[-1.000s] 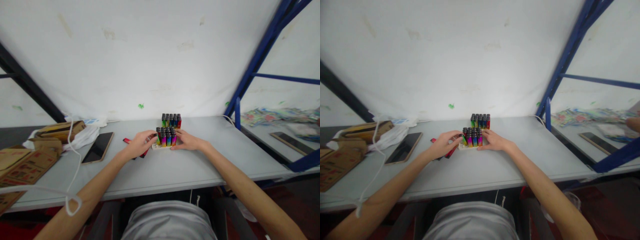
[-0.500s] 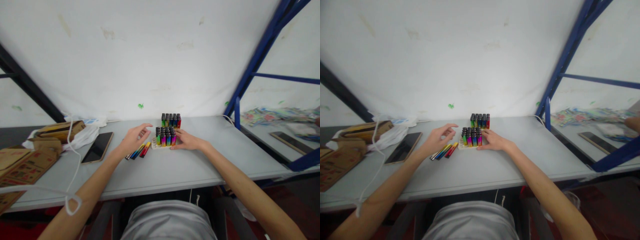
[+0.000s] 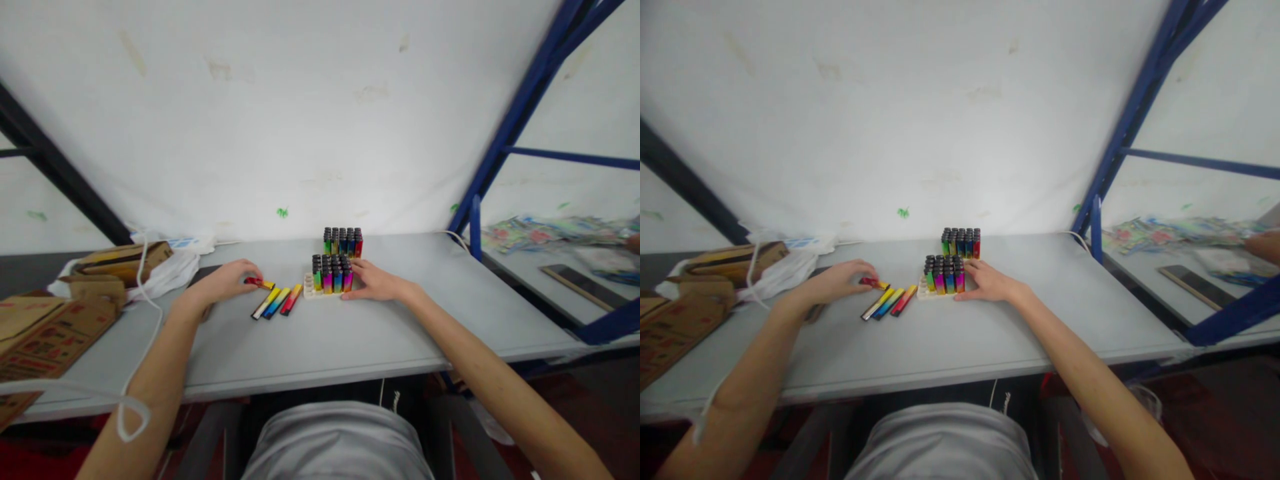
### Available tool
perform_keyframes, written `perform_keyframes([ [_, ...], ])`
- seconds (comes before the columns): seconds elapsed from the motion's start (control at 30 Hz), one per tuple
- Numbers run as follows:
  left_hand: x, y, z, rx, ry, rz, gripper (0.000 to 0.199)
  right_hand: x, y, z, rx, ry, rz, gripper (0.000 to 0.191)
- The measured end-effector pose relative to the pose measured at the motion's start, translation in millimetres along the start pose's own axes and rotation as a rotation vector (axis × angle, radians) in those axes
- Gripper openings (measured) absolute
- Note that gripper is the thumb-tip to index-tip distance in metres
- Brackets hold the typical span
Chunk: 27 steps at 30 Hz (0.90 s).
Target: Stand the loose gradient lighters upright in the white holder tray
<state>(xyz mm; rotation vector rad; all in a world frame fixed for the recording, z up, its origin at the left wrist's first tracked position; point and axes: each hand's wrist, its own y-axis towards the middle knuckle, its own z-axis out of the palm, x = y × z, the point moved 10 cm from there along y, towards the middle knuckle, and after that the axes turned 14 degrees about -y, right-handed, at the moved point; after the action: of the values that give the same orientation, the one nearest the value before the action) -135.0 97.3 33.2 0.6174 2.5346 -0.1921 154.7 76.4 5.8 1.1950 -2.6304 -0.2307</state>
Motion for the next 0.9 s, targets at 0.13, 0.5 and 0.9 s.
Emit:
perform_keyframes([
  [0.13,0.3,-1.6,-15.8,-0.162,-0.048,-0.019,0.036,0.2,-0.2,0.2,0.002,0.0,0.001,0.085],
  [0.5,-56.8,-0.1,-21.4,-0.317,-0.713,0.137,0.034,1.2,-0.2,-0.5,0.005,0.02,0.004,0.087],
  [0.9,-81.3,8.2,36.1,-0.015,-1.077,0.108,0.033,4.7,0.5,-4.2,-0.001,0.014,-0.002,0.085],
])
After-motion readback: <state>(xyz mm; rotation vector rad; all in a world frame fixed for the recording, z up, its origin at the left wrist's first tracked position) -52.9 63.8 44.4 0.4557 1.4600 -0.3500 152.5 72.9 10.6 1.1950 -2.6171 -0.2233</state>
